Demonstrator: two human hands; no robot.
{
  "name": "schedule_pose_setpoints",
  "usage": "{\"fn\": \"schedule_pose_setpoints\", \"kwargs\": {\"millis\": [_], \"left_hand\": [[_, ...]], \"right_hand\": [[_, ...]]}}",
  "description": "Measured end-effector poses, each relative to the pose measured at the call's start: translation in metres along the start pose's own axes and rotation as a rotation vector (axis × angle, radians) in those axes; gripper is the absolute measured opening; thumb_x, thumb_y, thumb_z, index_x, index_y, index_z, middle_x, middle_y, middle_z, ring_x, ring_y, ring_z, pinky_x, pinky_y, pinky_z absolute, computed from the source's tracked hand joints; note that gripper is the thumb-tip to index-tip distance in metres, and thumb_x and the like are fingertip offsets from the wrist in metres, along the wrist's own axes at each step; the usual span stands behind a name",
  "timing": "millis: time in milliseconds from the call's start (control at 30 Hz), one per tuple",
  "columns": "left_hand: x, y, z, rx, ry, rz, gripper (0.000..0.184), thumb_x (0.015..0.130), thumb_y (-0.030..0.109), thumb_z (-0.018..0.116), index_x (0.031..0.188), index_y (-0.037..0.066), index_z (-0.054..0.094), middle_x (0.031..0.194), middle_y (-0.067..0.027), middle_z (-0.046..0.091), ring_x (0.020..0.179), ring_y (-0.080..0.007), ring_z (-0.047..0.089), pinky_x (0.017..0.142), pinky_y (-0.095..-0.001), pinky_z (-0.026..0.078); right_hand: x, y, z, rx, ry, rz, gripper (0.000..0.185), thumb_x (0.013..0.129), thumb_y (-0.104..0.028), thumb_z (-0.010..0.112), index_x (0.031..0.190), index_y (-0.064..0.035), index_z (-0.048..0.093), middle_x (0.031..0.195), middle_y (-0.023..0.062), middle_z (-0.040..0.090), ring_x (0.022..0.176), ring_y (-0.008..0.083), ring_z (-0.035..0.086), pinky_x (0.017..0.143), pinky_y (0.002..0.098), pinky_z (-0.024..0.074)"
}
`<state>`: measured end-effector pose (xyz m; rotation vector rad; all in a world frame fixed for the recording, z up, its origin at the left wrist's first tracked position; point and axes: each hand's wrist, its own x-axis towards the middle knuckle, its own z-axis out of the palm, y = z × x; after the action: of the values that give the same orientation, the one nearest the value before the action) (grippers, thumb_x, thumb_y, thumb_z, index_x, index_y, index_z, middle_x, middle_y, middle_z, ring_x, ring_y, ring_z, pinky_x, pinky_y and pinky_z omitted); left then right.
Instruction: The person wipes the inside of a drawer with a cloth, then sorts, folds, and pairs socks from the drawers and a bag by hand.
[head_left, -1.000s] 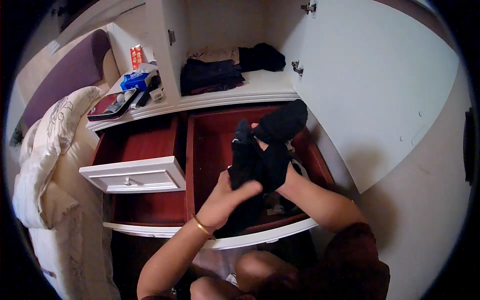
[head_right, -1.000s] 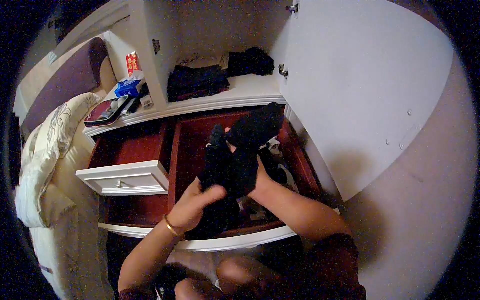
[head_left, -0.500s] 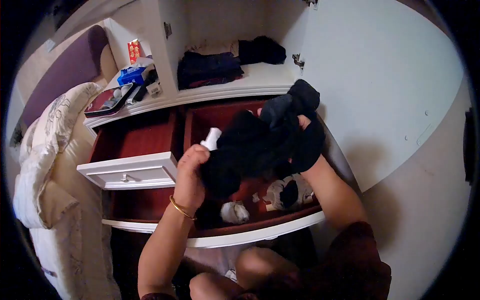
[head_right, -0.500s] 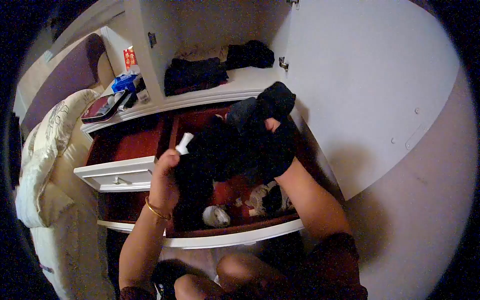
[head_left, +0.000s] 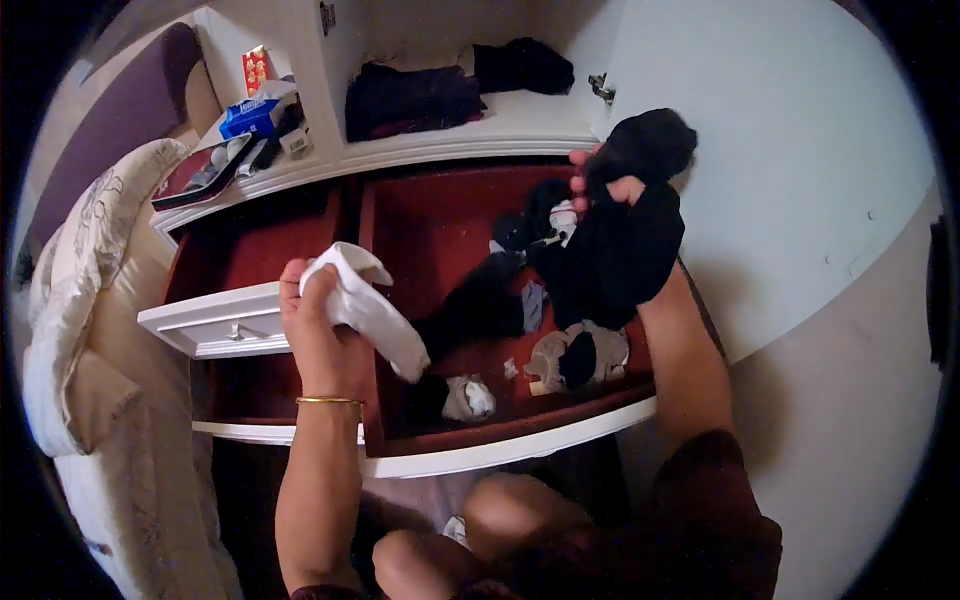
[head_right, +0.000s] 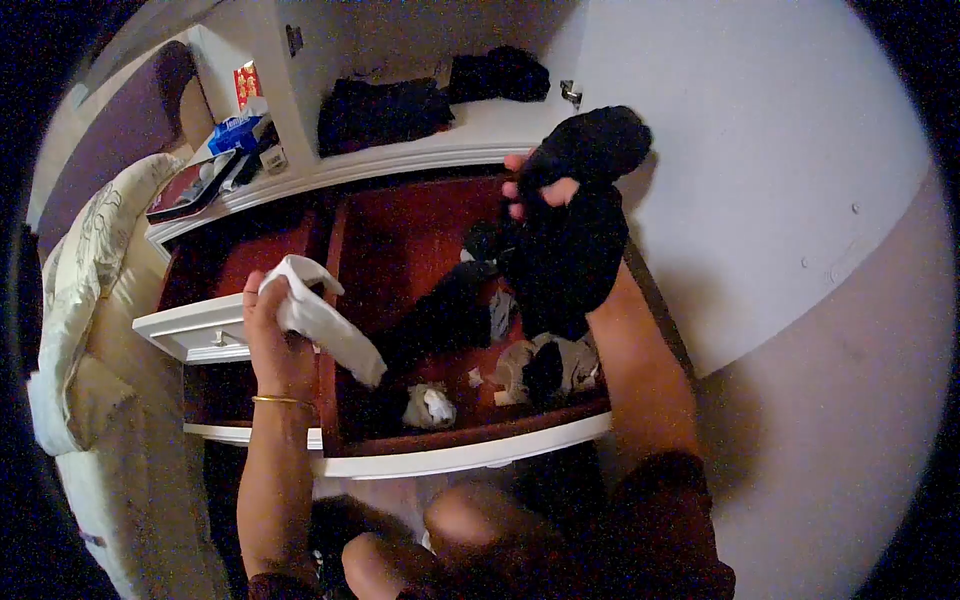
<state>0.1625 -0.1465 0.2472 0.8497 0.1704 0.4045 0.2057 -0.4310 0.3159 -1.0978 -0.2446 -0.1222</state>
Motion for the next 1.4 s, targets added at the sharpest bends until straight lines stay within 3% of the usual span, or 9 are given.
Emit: {"fn": "schedule_pose_setpoints", "kwargs": {"millis": [200, 267, 533, 633, 800, 900, 1067, 1267, 1400], "left_hand": [[-0.001, 0.006, 0.004, -0.070, -0.073, 0.075, 0.036, 0.091, 0.005, 0.053, 0.126, 0.009, 0.049, 0.109, -0.0101, 0.060, 0.095, -0.0206, 0.061, 0.083, -0.0373, 0.054], [-0.002, 0.004, 0.005, -0.039, -0.100, 0.126, 0.036, 0.092, 0.007, 0.052, 0.128, 0.008, 0.050, 0.112, -0.0097, 0.059, 0.097, -0.0181, 0.060, 0.085, -0.0357, 0.054], [-0.007, -0.007, 0.013, 0.303, -0.174, 0.492, 0.041, 0.090, 0.002, 0.052, 0.131, 0.002, 0.050, 0.127, -0.0069, 0.054, 0.113, -0.0146, 0.052, 0.097, -0.0273, 0.041], [-0.012, -0.013, 0.011, 0.737, -0.338, 0.527, 0.043, 0.085, 0.001, 0.056, 0.128, 0.003, 0.053, 0.129, -0.0095, 0.053, 0.116, -0.0222, 0.050, 0.100, -0.0322, 0.038], [-0.019, -0.047, -0.007, 1.732, -0.828, 0.489, 0.050, 0.075, 0.020, 0.070, 0.121, 0.007, 0.056, 0.126, -0.0167, 0.052, 0.116, -0.0347, 0.050, 0.094, -0.0440, 0.044], [-0.029, -0.047, -0.008, 1.994, -0.878, 0.411, 0.039, 0.077, 0.027, 0.070, 0.111, 0.010, 0.063, 0.129, -0.0172, 0.050, 0.120, -0.0328, 0.048, 0.096, -0.0446, 0.043], [-0.031, -0.051, -0.010, 2.086, -0.860, 0.422, 0.038, 0.075, 0.027, 0.071, 0.109, 0.013, 0.065, 0.132, -0.0155, 0.049, 0.121, -0.0308, 0.047, 0.095, -0.0449, 0.043], [-0.036, -0.055, -0.009, 2.032, -0.851, 0.435, 0.043, 0.071, 0.024, 0.074, 0.111, 0.012, 0.064, 0.132, -0.0160, 0.048, 0.119, -0.0306, 0.050, 0.095, -0.0432, 0.044], [-0.035, -0.052, -0.002, 1.999, -0.847, 0.403, 0.043, 0.070, 0.024, 0.074, 0.111, 0.012, 0.064, 0.134, -0.0169, 0.047, 0.119, -0.0317, 0.049, 0.095, -0.0431, 0.044]], "right_hand": [[0.034, 0.016, -0.016, -0.201, 0.035, -0.054, 0.025, 0.094, -0.027, 0.051, 0.106, -0.0063, 0.058, 0.085, 0.0040, 0.058, 0.077, 0.0143, 0.056, 0.073, 0.0284, 0.0485], [0.037, 0.018, 0.007, -1.016, -0.156, -0.570, 0.031, 0.081, -0.011, 0.050, 0.107, 0.0045, 0.057, 0.098, 0.0251, 0.064, 0.097, 0.0362, 0.060, 0.083, 0.0407, 0.0463], [0.050, 0.079, 0.062, -1.453, -0.275, -0.114, 0.041, 0.071, -0.013, 0.052, 0.109, -0.0005, 0.061, 0.094, 0.0254, 0.065, 0.092, 0.0416, 0.061, 0.082, 0.0461, 0.0499], [0.010, 0.142, 0.041, -1.794, -0.775, 0.110, 0.031, 0.076, -0.032, 0.057, 0.076, -0.0045, 0.070, 0.084, 0.0177, 0.068, 0.077, 0.0376, 0.066, 0.068, 0.0479, 0.0533], [-0.005, 0.190, 0.008, -1.410, -1.644, 0.483, 0.056, 0.090, -0.053, 0.041, 0.108, -0.0053, 0.065, 0.110, 0.0150, 0.065, 0.096, 0.0265, 0.062, 0.082, 0.0438, 0.0480], [0.065, 0.160, -0.020, -0.970, -1.284, 0.944, 0.044, 0.089, -0.045, 0.051, 0.104, -0.0062, 0.066, 0.106, 0.0069, 0.068, 0.090, 0.0199, 0.064, 0.072, 0.0349, 0.0508], [0.112, 0.174, -0.102, -1.948, -0.495, -0.240, 0.053, 0.071, -0.013, 0.066, 0.122, -0.0167, 0.055, 0.125, 0.0091, 0.052, 0.123, 0.0314, 0.045, 0.098, 0.0464, 0.0394], [0.162, 0.159, -0.124, -1.156, -0.341, 0.247, 0.010, 0.077, -0.005, 0.059, 0.084, -0.0064, 0.066, 0.072, 0.0062, 0.064, 0.075, 0.0174, 0.064, 0.065, 0.0266, 0.0504], [0.167, 0.105, -0.110, -0.618, -0.218, 0.324, 0.012, 0.087, -0.008, 0.054, 0.092, -0.0010, 0.063, 0.088, 0.0101, 0.064, 0.075, 0.0165, 0.063, 0.066, 0.0249, 0.0516]]}}
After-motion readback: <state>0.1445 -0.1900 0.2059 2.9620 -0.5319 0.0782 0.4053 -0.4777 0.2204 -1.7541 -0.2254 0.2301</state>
